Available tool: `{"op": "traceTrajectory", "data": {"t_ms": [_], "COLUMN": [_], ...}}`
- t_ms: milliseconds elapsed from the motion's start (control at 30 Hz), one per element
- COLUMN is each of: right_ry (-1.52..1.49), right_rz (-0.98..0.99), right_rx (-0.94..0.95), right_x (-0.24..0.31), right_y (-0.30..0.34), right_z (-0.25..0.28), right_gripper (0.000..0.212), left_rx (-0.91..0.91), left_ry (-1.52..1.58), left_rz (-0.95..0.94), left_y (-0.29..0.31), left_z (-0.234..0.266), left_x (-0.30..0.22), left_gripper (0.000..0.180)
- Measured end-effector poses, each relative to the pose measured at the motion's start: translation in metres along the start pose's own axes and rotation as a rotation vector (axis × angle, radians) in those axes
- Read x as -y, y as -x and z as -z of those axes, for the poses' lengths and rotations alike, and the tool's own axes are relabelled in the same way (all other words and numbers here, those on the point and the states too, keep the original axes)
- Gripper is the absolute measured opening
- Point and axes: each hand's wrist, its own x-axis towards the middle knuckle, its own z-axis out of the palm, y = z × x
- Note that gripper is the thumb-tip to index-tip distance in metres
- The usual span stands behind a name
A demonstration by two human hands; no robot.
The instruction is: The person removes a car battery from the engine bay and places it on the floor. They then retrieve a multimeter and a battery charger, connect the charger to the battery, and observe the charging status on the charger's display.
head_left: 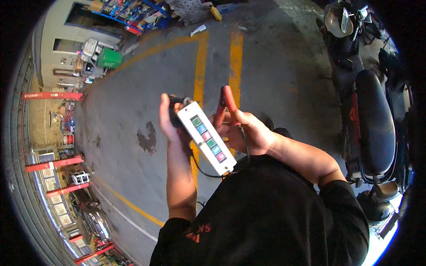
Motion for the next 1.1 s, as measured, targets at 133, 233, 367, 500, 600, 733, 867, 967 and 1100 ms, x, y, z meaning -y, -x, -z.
{"op": "traceTrajectory", "data": {"t_ms": [133,233,367,500,600,733,867,967,1100], "right_ry": [-0.241,-0.209,-0.271,-0.284,-0.216,-0.254,0.042,0.280,0.500], "right_rz": [-0.041,-0.047,-0.004,-0.020,-0.067,-0.128,-0.093,-0.060,0.004], "right_rx": [0.233,0.270,0.443,0.479,0.386,0.389,0.186,-0.052,-0.257], "right_x": [0.038,0.066,0.078,0.093,0.103,0.115,0.136,0.145,0.143], "right_y": [-0.027,-0.042,-0.057,-0.069,-0.069,-0.068,-0.064,-0.054,-0.055], "right_z": [0.015,0.019,0.031,0.036,0.037,0.041,0.034,0.004,0.004], "right_gripper": [0.075,0.094,0.081,0.081,0.088,0.078,0.047,0.052,0.058], "left_rx": [0.410,0.372,0.372,0.281,0.396,0.529,0.491,0.557,0.635], "left_ry": [0.086,0.074,0.029,0.013,-0.006,0.127,0.155,0.171,0.290], "left_rz": [-0.110,-0.082,-0.064,-0.084,-0.055,0.013,0.126,0.162,0.248], "left_y": [-0.021,-0.040,-0.052,-0.061,-0.075,-0.097,-0.109,-0.111,-0.114], "left_z": [-0.023,-0.038,-0.045,-0.063,-0.064,-0.077,-0.073,-0.067,-0.057], "left_x": [-0.027,-0.041,-0.046,-0.046,-0.049,-0.046,-0.048,-0.039,-0.030], "left_gripper": [0.051,0.051,0.050,0.050,0.050,0.051,0.053,0.058,0.061]}}
